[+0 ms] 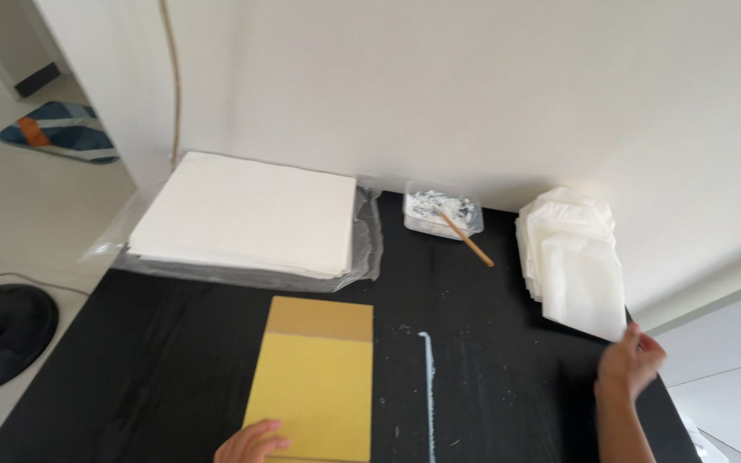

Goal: The person applies glue to the edges of a folded white paper structure using a brush. They then place a yellow cardboard template on top of the glued paper and press it down to adhere the layers together.

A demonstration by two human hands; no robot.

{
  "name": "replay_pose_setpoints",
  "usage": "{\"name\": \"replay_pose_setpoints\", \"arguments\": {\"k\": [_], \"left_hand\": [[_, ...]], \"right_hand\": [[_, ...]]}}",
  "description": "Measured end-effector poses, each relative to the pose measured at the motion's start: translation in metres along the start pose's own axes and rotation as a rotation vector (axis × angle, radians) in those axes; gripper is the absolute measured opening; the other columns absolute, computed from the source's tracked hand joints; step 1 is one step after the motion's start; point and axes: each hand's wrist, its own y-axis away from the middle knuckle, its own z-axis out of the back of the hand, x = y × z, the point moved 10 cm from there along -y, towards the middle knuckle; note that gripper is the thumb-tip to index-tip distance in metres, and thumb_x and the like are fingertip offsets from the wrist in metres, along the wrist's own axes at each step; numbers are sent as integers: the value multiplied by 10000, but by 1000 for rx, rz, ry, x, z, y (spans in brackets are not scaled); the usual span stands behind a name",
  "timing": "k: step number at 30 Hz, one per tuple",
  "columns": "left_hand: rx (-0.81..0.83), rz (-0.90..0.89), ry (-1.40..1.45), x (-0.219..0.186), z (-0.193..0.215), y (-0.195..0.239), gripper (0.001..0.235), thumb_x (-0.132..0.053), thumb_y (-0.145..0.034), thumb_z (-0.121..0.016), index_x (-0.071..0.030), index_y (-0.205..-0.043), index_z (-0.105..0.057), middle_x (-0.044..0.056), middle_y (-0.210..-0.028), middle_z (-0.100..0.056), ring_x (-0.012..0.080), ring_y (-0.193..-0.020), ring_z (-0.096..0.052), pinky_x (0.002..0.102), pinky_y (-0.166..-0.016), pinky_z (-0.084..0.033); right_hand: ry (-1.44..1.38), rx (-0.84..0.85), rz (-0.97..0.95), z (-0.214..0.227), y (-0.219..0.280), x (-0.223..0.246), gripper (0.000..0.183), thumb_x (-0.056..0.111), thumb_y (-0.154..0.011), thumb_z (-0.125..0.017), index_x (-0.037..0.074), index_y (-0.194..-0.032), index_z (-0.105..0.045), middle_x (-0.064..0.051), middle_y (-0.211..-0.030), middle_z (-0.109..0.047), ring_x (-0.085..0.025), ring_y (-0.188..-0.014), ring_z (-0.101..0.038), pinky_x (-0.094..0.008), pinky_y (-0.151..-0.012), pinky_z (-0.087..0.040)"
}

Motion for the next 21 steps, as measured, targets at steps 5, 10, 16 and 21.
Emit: {"name": "replay_pose_setpoints", "arguments": {"k": [5,10,16,21], "left_hand": [[240,120,132,-46,84,-128,243,-360,-913,-643,-157,-1019,-725,25,-1187,-742,220,-1108,-708,362,-936,-525],[428,47,20,-7,86,-214,275,-262,-982,-568,-81,-1134,-707,123,-1341,-668,286,-1231,-640,450,-1020,-502],[583,-83,-212,71,-3,-280,442,-296,-1058,-464,-36,-1410,-529,150,-1603,-420,333,-1458,-425,518,-1066,-462],[732,-42,-339,131,-61,-296,504,-300,-1065,-471,-81,-1517,-428,121,-1636,-366,305,-1520,-331,478,-1150,-387]], "right_hand": [[-20,-24,-24,84,62,1,287,447,-1118,-611,171,-1195,-631,-41,-987,-656,-160,-838,-603,-328,-709,-496],[-288,113,-58,116,-7,-186,532,577,-1292,-360,165,-1107,-642,-31,-1169,-719,-206,-1014,-713,-426,-799,-630],[-384,131,364,138,136,-61,679,582,-1357,-332,-35,-1230,-585,-229,-1250,-684,-264,-1013,-701,-327,-844,-604],[-215,199,529,138,201,1,838,602,-1322,-252,-164,-1250,-585,-299,-1218,-660,-372,-1062,-667,-424,-866,-580]]}}
